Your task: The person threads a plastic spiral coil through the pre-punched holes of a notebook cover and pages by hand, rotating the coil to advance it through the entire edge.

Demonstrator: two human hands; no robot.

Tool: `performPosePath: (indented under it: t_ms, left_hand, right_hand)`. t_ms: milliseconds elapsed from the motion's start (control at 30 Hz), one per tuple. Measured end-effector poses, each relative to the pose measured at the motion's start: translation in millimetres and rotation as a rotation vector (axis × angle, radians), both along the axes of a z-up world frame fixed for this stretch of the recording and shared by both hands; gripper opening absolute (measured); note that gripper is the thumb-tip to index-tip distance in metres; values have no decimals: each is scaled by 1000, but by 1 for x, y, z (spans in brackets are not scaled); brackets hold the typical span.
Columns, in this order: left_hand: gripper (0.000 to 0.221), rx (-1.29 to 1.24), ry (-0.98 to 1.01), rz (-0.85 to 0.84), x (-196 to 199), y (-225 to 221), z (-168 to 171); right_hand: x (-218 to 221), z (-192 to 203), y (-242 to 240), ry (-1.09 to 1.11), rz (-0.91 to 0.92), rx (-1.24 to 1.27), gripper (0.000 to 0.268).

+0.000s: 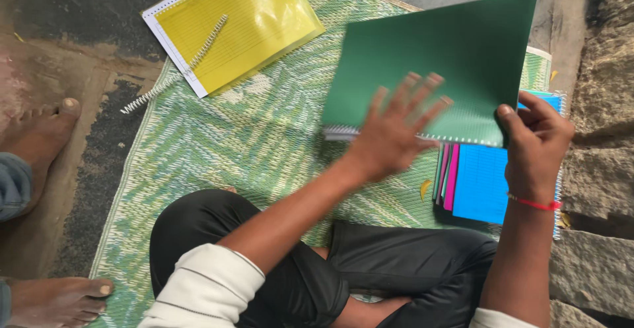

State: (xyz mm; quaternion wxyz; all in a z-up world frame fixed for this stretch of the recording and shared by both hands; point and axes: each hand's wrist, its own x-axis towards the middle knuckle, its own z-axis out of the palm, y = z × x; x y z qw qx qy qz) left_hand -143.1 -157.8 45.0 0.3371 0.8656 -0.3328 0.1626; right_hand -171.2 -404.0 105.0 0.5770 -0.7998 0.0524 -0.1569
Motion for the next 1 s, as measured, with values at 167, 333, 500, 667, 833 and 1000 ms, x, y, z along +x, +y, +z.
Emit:
performPosePath:
  t_ms: [167,333,500,667,833,1000]
  left_hand:
    - [84,-26,42,-110,-33,2,24]
    - [102,-49,79,-143,-32,2,17]
    - [130,356,571,151,4,21,-15]
    - [128,53,900,500,72,51,-59]
    - [115,-391,921,377,95,99,-46]
    - [49,-869,1105,-96,90,128,1]
  right_hand:
    - [-19,10,53,-23,11,43,28]
    - [-28,5,80,-17,30,29,27]
    - [-24,-8,59,-66,-82,29,27]
    - [-26,-5,15,-215,-58,111,24]
    - [-25,-5,11,-213,45,327,26]
    - [-18,-29,12,-164,41,233,27]
